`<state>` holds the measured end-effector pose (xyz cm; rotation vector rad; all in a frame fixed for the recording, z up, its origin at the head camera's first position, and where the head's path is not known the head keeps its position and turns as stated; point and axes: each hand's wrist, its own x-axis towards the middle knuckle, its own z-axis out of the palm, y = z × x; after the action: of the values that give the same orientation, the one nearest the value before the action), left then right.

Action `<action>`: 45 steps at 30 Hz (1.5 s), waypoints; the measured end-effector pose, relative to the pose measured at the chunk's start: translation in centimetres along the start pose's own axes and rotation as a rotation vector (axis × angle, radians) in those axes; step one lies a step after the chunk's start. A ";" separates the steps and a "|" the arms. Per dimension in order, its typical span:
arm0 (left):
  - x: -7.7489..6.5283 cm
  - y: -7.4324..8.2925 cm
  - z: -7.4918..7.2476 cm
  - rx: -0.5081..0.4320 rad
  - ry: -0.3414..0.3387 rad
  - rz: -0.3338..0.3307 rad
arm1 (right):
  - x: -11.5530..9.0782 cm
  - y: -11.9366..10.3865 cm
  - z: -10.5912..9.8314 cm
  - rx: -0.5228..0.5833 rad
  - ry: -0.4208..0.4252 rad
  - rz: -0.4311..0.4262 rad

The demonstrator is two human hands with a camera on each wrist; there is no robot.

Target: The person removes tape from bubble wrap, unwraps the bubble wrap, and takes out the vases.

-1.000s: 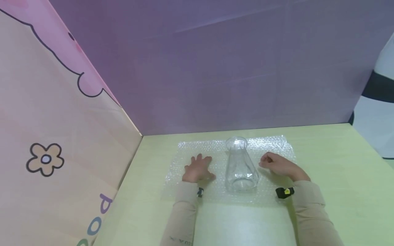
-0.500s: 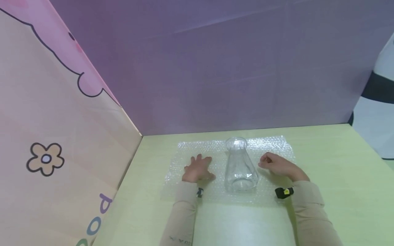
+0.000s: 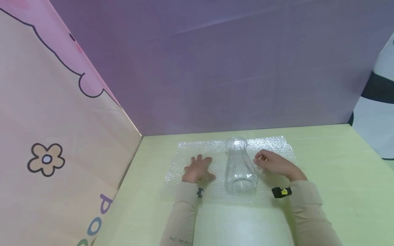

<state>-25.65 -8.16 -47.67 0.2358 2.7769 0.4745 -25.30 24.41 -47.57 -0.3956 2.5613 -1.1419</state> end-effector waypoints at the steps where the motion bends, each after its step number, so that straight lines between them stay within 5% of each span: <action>1: 0.0 0.0 0.0 -0.001 0.000 0.001 | 0.0 -0.2 0.0 0.013 0.002 -0.016; 10: 0.0 0.1 0.0 -0.008 -0.002 -0.002 | 0.2 -2.1 0.7 0.157 -0.005 -0.003; 27: 0.1 0.0 0.1 0.016 -0.002 -0.002 | 0.0 -3.1 1.9 0.146 -0.162 0.041; 45: 0.0 0.0 0.0 0.009 0.003 0.000 | 0.5 -2.6 2.4 0.233 -0.212 0.124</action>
<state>-25.69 -8.16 -47.68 0.2375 2.7829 0.4636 -24.51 20.95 -47.26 -0.2808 2.2090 -1.2619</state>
